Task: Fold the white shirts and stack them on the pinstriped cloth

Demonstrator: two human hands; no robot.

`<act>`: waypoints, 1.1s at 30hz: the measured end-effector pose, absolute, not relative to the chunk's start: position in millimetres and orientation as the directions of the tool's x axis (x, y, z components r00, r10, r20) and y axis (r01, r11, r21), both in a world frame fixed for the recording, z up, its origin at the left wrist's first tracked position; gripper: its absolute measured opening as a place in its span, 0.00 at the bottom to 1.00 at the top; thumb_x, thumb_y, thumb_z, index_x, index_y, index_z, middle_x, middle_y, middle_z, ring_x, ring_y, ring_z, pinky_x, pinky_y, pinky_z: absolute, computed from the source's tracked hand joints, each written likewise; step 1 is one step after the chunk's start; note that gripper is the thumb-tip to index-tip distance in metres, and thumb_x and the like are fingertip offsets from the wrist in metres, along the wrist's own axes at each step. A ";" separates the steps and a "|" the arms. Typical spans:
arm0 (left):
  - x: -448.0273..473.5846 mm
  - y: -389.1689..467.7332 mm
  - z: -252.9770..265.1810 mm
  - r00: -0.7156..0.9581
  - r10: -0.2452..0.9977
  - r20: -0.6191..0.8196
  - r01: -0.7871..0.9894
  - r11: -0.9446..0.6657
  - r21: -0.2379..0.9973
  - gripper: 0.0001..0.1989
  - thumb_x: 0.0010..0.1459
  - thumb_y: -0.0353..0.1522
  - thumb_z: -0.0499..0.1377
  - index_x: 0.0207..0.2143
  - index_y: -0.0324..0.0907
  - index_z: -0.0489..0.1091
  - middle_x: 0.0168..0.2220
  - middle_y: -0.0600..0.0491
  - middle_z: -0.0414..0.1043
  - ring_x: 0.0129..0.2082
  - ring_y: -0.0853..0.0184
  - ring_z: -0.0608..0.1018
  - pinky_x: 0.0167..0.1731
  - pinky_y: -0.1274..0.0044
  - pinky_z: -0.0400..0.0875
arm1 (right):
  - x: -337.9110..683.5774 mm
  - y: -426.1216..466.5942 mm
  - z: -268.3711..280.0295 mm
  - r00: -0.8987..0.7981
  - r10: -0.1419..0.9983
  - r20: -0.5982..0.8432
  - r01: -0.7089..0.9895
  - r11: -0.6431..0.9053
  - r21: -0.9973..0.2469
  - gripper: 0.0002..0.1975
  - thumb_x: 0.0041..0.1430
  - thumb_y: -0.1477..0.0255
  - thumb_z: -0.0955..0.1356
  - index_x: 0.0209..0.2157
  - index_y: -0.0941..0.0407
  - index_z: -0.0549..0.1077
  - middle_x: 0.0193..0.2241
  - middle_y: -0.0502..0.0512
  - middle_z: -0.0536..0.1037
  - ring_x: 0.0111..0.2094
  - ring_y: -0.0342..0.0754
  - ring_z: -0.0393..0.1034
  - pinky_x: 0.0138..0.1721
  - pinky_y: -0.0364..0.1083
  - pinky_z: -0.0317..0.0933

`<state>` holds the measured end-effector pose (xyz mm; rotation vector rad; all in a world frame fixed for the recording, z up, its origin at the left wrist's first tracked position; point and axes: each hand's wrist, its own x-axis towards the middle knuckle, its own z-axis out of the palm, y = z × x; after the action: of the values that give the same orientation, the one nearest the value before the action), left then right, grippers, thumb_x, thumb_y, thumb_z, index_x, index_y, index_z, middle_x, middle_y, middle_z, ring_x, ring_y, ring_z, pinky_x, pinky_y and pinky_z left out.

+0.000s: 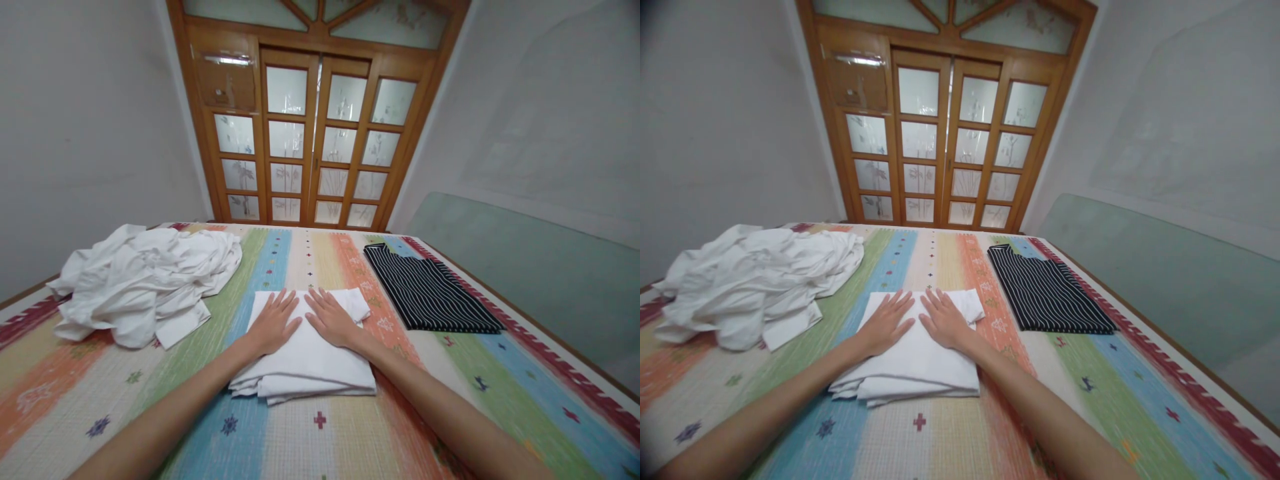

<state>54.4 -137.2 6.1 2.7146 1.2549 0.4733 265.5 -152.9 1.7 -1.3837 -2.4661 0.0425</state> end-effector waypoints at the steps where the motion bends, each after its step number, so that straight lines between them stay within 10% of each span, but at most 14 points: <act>1: 52.8 -138.8 4.5 0.615 0.758 0.218 0.727 -0.652 0.218 0.29 0.67 0.45 0.41 0.64 0.40 0.56 0.68 0.45 0.52 0.69 0.54 0.49 0.66 0.56 0.44 | 269.6 -155.1 0.6 -0.468 0.847 0.252 0.840 0.515 -0.172 0.29 0.69 0.63 0.55 0.65 0.63 0.57 0.67 0.65 0.52 0.69 0.58 0.40 0.66 0.59 0.42; 17: 38.4 -133.4 -4.4 0.644 0.707 0.293 0.704 -0.697 0.135 0.30 0.66 0.48 0.44 0.63 0.42 0.58 0.66 0.45 0.56 0.68 0.56 0.54 0.64 0.60 0.49 | 344.7 -178.9 7.8 -0.107 0.990 0.089 0.982 0.119 -0.145 0.34 0.67 0.60 0.56 0.65 0.69 0.56 0.67 0.72 0.50 0.68 0.65 0.37 0.65 0.65 0.33; 26: 73.0 -106.0 13.5 0.570 0.700 0.430 0.672 -0.698 0.247 0.18 0.65 0.32 0.44 0.50 0.38 0.68 0.50 0.43 0.73 0.52 0.59 0.72 0.54 0.64 0.66 | 253.3 -236.8 40.6 -0.633 0.744 0.216 0.706 0.669 -0.232 0.29 0.68 0.62 0.59 0.66 0.59 0.54 0.69 0.62 0.43 0.70 0.53 0.31 0.67 0.58 0.38; 33: 65.9 -95.5 18.1 0.575 0.736 0.357 0.701 -0.668 0.250 0.18 0.63 0.28 0.44 0.45 0.39 0.71 0.43 0.42 0.74 0.46 0.58 0.74 0.50 0.64 0.67 | 248.9 -248.9 32.1 -0.810 0.556 0.186 0.458 0.798 -0.393 0.24 0.68 0.71 0.59 0.65 0.53 0.59 0.64 0.56 0.62 0.67 0.46 0.46 0.67 0.55 0.39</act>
<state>65.9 -95.5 18.1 2.7158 1.2412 0.6728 248.9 -248.9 32.1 -0.7786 -2.6939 0.4811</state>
